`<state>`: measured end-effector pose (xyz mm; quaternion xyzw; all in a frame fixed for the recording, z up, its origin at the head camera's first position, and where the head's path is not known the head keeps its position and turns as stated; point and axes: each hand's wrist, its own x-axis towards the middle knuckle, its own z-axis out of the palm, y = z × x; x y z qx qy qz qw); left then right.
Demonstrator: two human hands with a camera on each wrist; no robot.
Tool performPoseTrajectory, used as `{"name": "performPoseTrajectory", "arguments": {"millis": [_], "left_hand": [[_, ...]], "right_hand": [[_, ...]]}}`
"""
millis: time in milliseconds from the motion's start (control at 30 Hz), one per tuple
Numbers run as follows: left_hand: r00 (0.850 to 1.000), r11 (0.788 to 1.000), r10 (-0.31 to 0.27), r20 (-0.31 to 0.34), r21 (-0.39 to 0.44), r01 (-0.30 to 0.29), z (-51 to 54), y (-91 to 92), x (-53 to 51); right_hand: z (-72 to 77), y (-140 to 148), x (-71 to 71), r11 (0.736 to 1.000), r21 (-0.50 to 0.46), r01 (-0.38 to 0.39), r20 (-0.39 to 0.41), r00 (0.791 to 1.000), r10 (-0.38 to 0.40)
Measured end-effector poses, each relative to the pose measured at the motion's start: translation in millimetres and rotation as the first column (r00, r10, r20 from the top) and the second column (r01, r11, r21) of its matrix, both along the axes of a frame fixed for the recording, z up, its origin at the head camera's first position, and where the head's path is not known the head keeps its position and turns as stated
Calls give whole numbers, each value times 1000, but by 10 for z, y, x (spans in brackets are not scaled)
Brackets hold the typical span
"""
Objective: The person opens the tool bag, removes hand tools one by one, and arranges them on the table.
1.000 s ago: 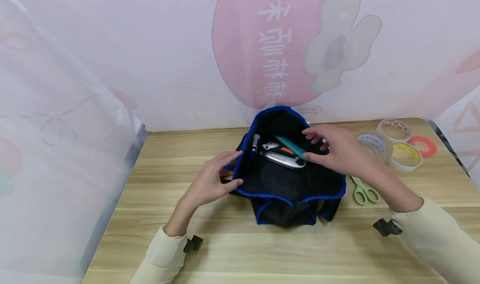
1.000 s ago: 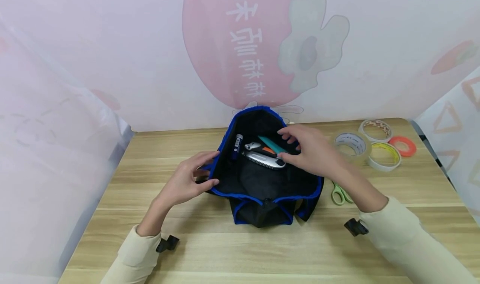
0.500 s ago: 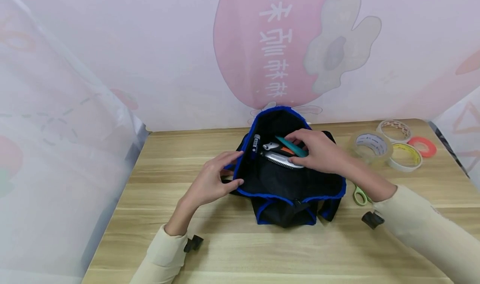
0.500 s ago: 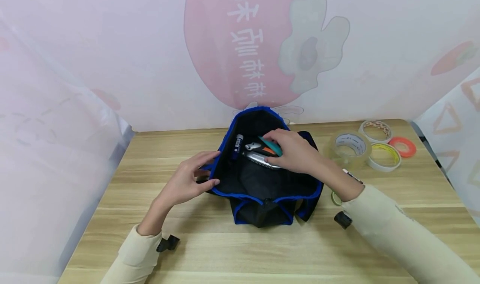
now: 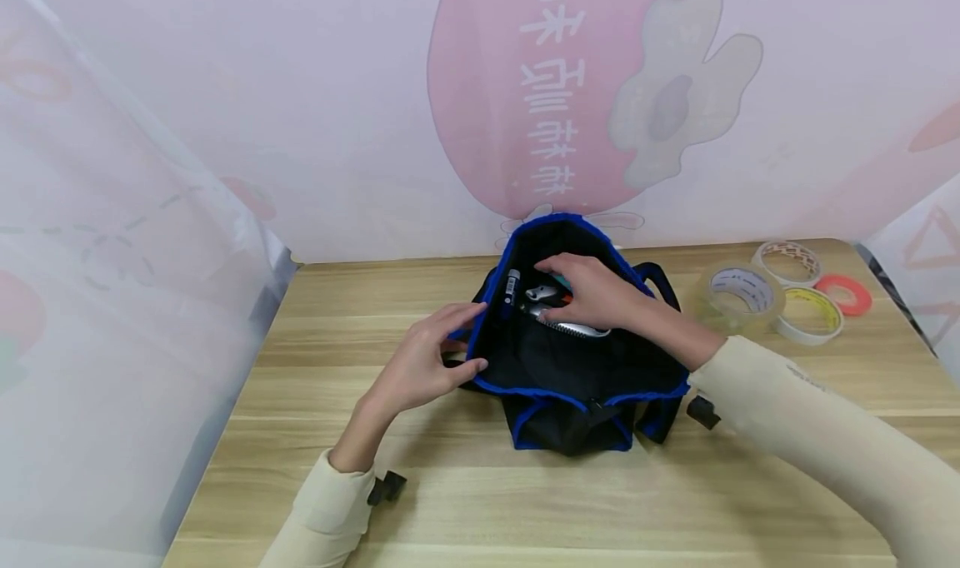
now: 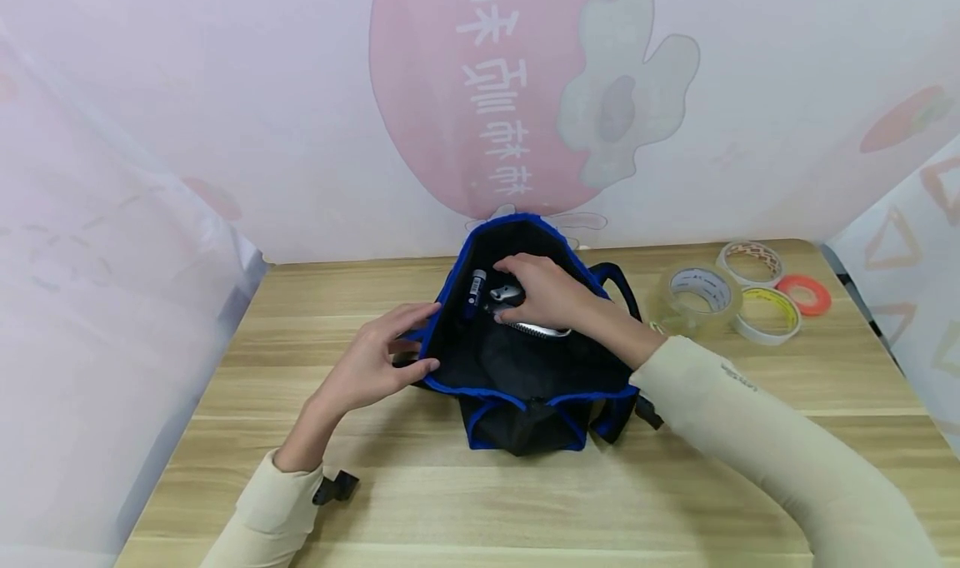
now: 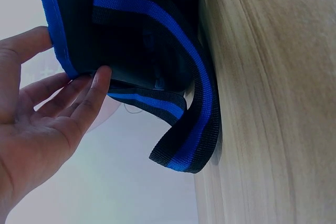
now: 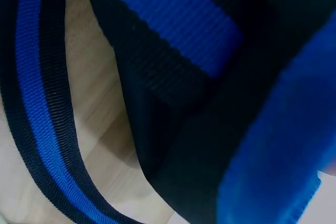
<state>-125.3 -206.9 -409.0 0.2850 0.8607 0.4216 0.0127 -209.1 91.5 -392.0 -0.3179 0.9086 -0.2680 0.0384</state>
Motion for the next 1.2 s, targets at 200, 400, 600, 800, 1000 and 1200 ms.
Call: {"name": "performPoseTrajectory", "arguments": {"millis": [200, 400, 600, 800, 1000, 1200], "left_hand": [[1000, 1000, -3, 16, 2, 3, -16, -2, -10], [1000, 1000, -11, 13, 17, 10, -15, -2, -1], [1000, 1000, -16, -2, 25, 16, -1, 4, 1], [1000, 1000, -15, 4, 23, 15, -5, -5, -2], [1000, 1000, -11, -9, 21, 11, 12, -1, -13], [1000, 1000, -16, -16, 16, 16, -4, 8, -4]], "right_hand": [[-78, -128, -90, 1000, 2, 8, 54, 998, -8], [-100, -211, -111, 1000, -1, 4, 100, 995, -4], [-43, -183, -118, 1000, 10, 2, 95, 995, -3], [34, -111, -80, 999, -28, 30, 112, 993, -26], [91, -86, -51, 994, -95, 46, 96, 995, -37], [40, -157, -132, 994, -86, 71, 113, 992, -61]]}}
